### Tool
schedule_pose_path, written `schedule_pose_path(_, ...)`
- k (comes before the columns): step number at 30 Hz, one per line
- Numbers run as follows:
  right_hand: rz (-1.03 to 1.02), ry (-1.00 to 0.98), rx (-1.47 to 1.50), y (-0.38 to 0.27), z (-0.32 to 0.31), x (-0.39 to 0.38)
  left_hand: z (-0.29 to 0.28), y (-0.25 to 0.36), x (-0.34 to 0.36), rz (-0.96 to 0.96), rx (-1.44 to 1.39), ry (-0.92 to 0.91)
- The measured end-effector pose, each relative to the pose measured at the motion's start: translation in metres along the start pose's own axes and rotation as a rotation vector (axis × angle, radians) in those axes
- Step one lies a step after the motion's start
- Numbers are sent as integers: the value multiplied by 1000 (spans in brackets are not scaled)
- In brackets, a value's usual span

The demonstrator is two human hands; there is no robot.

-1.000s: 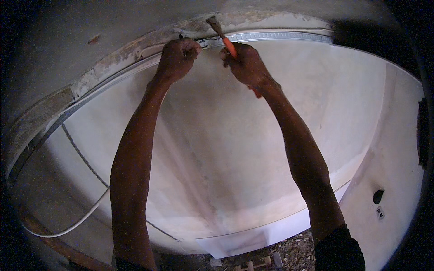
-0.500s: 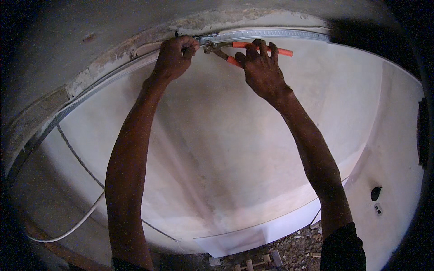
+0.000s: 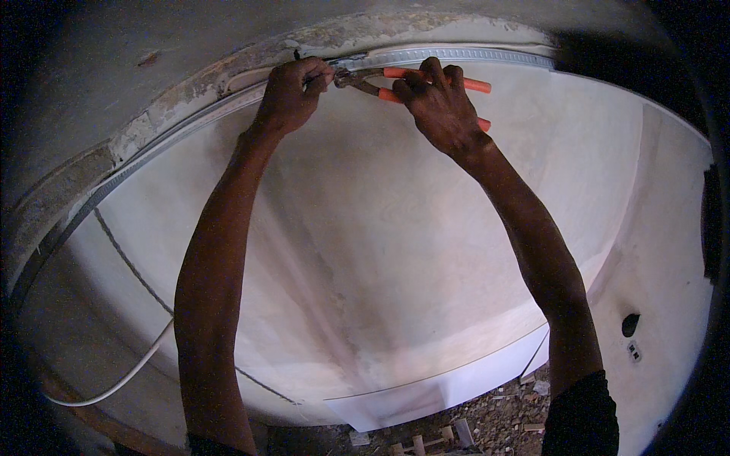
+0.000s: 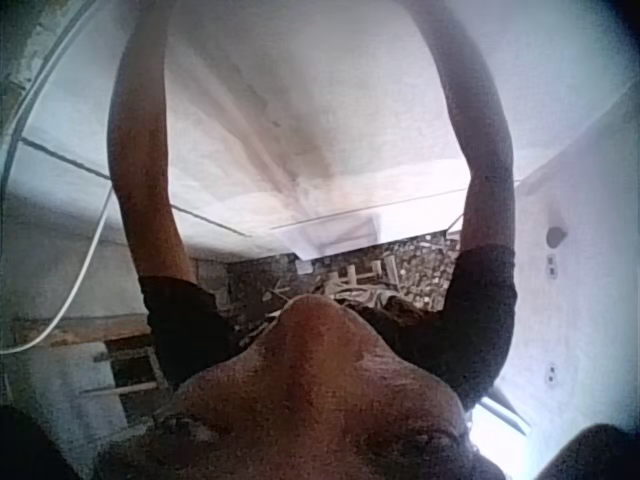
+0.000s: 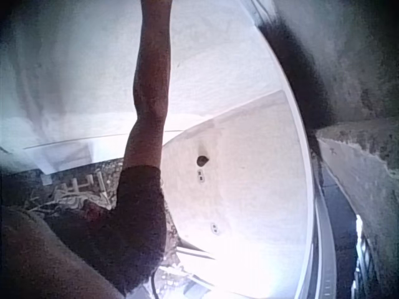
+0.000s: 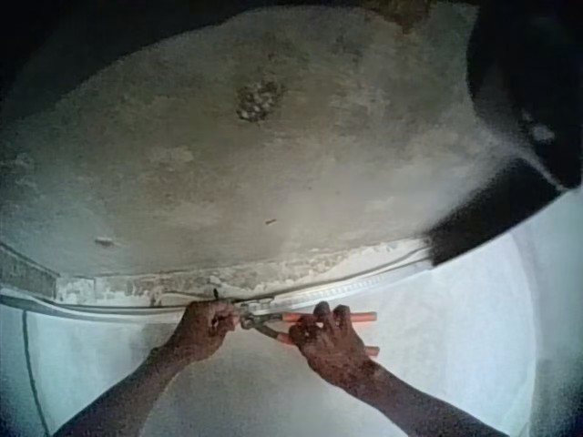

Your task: The person secures a metal electrical conduit to a wall using a red-handled tool. They repeatedly clamp the conduit to the wall surface along its length.

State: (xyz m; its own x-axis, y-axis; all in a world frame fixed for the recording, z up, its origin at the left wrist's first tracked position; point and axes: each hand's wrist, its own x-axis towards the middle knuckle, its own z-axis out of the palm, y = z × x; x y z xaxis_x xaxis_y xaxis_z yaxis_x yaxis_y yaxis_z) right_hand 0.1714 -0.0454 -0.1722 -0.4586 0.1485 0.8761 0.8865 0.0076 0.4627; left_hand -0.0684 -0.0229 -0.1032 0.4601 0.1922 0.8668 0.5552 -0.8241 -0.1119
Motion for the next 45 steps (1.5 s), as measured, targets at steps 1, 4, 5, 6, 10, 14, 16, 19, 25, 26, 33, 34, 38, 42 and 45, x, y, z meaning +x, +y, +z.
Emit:
schedule_pose_path(1,-11,1,-9,1,0,0,1,-1,0,7,7,2)
schedule_pose_path(4,-41,25,-35,2,-5,3,1,-4,-2,12,16,-2)
schedule_pose_path(5,-48,46,-48,4,-6,4,-1,-3,-1,9,8,-8)
schedule_pose_path(6,-55,67,-63,5,-6,5,-1,-3,0,6,-1,-14)
schedule_pose_path(10,-91,75,-81,11,-6,8,-1,-9,1,38,-17,3)
schedule_pose_path(14,-132,96,-156,17,-9,11,0,-11,1,33,-18,-8)
schedule_pose_path(16,-152,121,-188,19,-9,14,0,-12,1,28,-12,-12)
schedule_pose_path(19,-214,175,-243,27,-7,16,1,-11,2,42,-10,11)
schedule_pose_path(25,-294,189,-324,34,-3,19,0,-8,3,33,0,-5)
schedule_pose_path(26,-303,204,-342,35,-1,20,-1,-8,3,30,10,-10)
schedule_pose_path(33,-455,288,-338,50,5,26,-1,-4,3,49,17,-22)
schedule_pose_path(34,-451,274,-323,51,5,26,0,-5,3,52,6,-24)
schedule_pose_path(38,-440,186,-284,50,-4,31,-6,-5,4,42,5,-85)
schedule_pose_path(42,-423,175,-275,50,-1,29,-6,-10,7,99,118,-145)
schedule_pose_path(45,-397,191,-136,51,8,21,-3,-11,9,140,89,-104)
